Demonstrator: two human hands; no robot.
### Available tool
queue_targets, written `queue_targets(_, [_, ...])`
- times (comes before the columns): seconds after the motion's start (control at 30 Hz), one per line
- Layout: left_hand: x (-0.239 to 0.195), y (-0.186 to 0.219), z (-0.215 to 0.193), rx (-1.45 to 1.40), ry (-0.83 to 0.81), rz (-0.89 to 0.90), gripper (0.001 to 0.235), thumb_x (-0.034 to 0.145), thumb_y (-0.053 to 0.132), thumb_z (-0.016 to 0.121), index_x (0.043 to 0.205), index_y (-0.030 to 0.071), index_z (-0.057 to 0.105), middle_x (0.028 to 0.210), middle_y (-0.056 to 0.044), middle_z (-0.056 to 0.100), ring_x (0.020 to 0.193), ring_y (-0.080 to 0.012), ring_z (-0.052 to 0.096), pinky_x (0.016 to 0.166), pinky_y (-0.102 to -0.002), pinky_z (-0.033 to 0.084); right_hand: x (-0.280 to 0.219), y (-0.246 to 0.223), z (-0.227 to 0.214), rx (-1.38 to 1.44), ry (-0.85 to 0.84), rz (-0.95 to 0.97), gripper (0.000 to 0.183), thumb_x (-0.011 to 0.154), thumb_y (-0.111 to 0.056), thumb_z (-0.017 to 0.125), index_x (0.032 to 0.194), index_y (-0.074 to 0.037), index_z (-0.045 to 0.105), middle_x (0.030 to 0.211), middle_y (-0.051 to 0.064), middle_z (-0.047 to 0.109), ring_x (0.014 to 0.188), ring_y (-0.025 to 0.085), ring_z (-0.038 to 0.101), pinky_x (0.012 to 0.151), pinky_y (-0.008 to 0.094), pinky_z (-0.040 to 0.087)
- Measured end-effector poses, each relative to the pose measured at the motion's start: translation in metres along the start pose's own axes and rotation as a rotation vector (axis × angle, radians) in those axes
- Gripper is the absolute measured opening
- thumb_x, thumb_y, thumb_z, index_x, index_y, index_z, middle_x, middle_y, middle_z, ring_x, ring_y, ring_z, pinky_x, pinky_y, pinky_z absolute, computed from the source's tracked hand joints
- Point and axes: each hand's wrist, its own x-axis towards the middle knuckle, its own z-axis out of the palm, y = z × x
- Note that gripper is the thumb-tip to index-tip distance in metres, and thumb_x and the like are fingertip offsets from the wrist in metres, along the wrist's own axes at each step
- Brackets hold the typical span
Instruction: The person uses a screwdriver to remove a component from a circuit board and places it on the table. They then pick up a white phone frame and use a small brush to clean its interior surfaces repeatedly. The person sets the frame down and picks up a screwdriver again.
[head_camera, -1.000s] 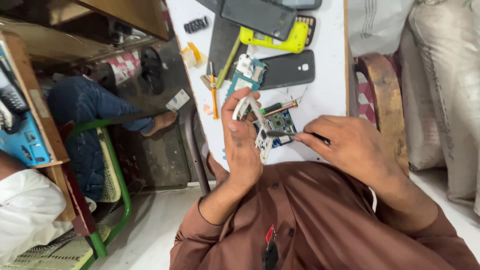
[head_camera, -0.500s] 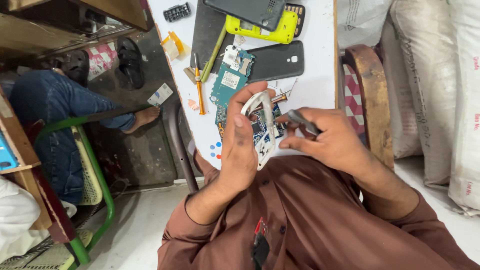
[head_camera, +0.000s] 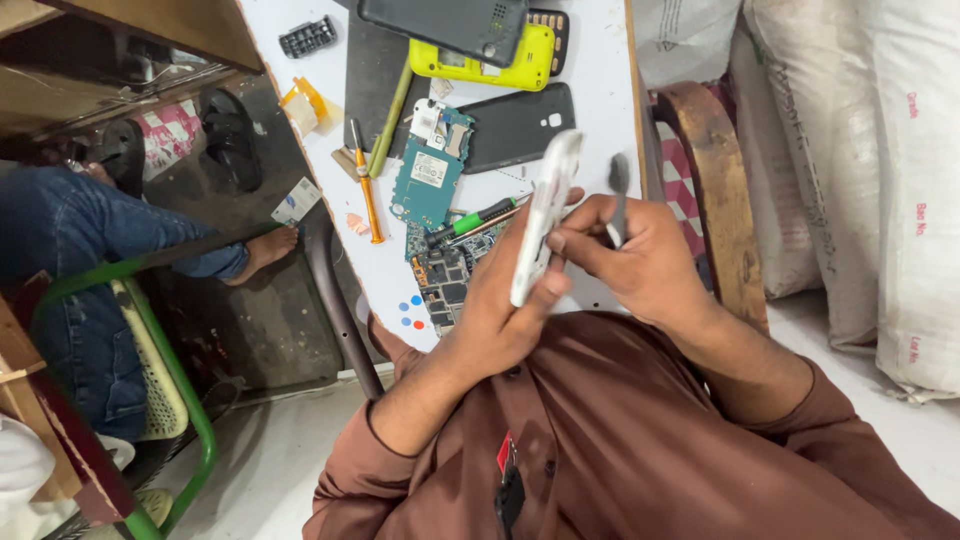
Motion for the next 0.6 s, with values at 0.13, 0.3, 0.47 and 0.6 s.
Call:
queue_targets(0.13, [-0.004, -0.008, 0.0, -0.169, 0.087, -0.024, 0.058, 0.121, 0.04, 0.04, 0.163, 0.003, 0.026, 0.165, -0.019, 0.041, 0.152, -0.0307, 0.048, 0.128, -0.038, 0.04, 0.002, -0.007, -0.008, -0.208, -0.035, -0.028, 0.017, 0.099, -0.015, 0.074, 0.105, 0.001, 0.07, 0.08, 0.002, 0.061, 0.071, 0.006, 0.046, 0.061, 0.023, 0.039])
queue_targets(0.3, [-0.003, -0.016, -0.002, -0.442, 0.213, 0.031, 0.051, 0.123, 0.039, 0.041, 0.159, 0.003, 0.032, 0.164, -0.017, 0.042, 0.147, -0.0316, 0.048, 0.123, -0.042, 0.043, 0.001, -0.024, -0.024, -0.396, -0.066, -0.379, 0.045, 0.109, -0.02, 0.053, 0.149, -0.003, 0.044, 0.095, 0.004, 0.064, 0.084, 0.011, 0.061, 0.077, 0.025, 0.051])
queue_targets(0.47, [-0.009, -0.019, -0.002, -0.453, 0.291, 0.045, 0.05, 0.124, 0.035, 0.042, 0.158, 0.0, 0.035, 0.163, -0.017, 0.044, 0.148, -0.0288, 0.044, 0.124, -0.042, 0.041, 0.011, -0.031, -0.023, -0.705, -0.071, -0.79, 0.056, 0.113, -0.005, 0.056, 0.161, -0.021, 0.032, 0.109, 0.014, 0.067, 0.087, 0.026, 0.067, 0.071, 0.032, 0.055])
queue_targets(0.6, [-0.015, -0.018, -0.005, -0.133, 0.332, -0.017, 0.046, 0.124, 0.032, 0.042, 0.154, -0.003, 0.043, 0.154, -0.018, 0.055, 0.14, -0.0252, 0.053, 0.121, -0.035, 0.041, 0.014, -0.028, -0.021, -0.92, -0.145, -0.832, 0.069, 0.098, 0.006, 0.06, 0.154, -0.034, 0.05, 0.1, 0.009, 0.068, 0.076, 0.024, 0.065, 0.064, 0.033, 0.054])
